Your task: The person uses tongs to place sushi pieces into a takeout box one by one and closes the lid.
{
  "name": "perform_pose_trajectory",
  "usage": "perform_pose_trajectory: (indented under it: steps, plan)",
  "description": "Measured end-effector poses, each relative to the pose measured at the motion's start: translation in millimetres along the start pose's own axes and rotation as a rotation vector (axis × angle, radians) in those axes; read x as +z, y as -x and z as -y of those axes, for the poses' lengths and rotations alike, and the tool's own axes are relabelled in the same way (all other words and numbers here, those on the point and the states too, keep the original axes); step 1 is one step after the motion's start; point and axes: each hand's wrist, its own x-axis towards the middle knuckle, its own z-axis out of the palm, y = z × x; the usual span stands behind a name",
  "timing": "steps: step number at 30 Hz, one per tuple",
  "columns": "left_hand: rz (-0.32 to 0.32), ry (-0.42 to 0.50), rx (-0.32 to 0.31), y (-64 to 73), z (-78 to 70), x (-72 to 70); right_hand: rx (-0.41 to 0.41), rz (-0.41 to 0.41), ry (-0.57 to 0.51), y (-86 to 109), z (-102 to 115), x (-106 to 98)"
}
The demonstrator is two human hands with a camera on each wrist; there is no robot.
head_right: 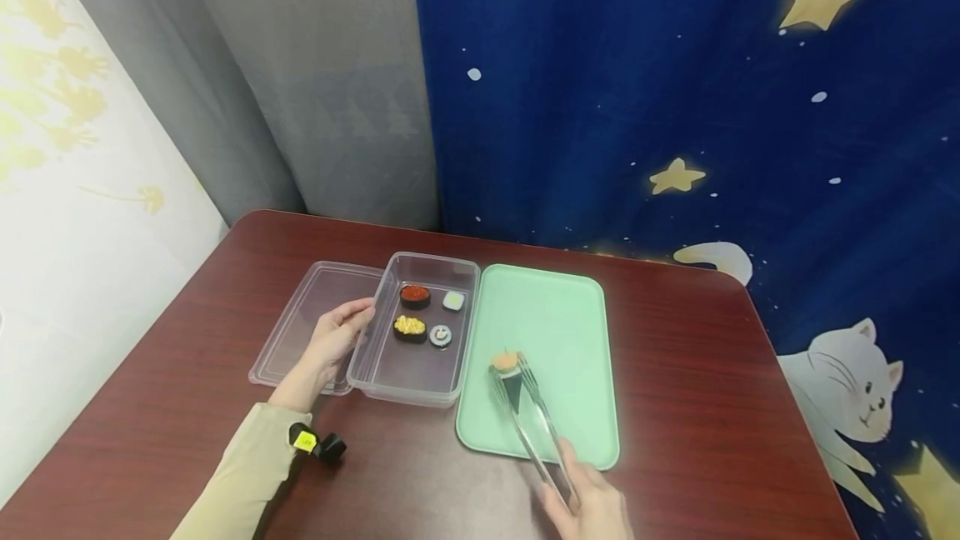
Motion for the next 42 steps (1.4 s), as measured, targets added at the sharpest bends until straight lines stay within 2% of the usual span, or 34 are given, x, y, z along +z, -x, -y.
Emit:
perform_pose_trajectory:
  steps: [5,14,21,31,35,42]
  plan:
    - [-0.003,0.0,0.001,0.2,0.3,0.5,-0.101,-0.021,-0.095,-17.2,-7.5,-9.2]
    - [-0.004,-0.001,0.001,-1.3,0.7,-0.7,-0.18,0.042,-0.13,-50.8,-13.8,-18.7]
    - [-0.004,-0.004,-0.005,-1.0,0.2,-0.5,-0.266,0.095,-0.169,-77.8,-20.1,-12.4]
    - [0.002,0.002,-0.007,0.0,-0.9,0.9,-0.318,0.211,-0.197,-108.5,-22.7,-2.4]
    - [0.002,0.013,-0.007,-0.5,-0.4,0.5,-0.399,0.242,-0.212,-119.5,-25.0,6.0]
    - [0.005,0.015,-0.003,-1.1,-0.1,0.4,-0.523,0.349,-0.242,-138.0,-28.7,17.8]
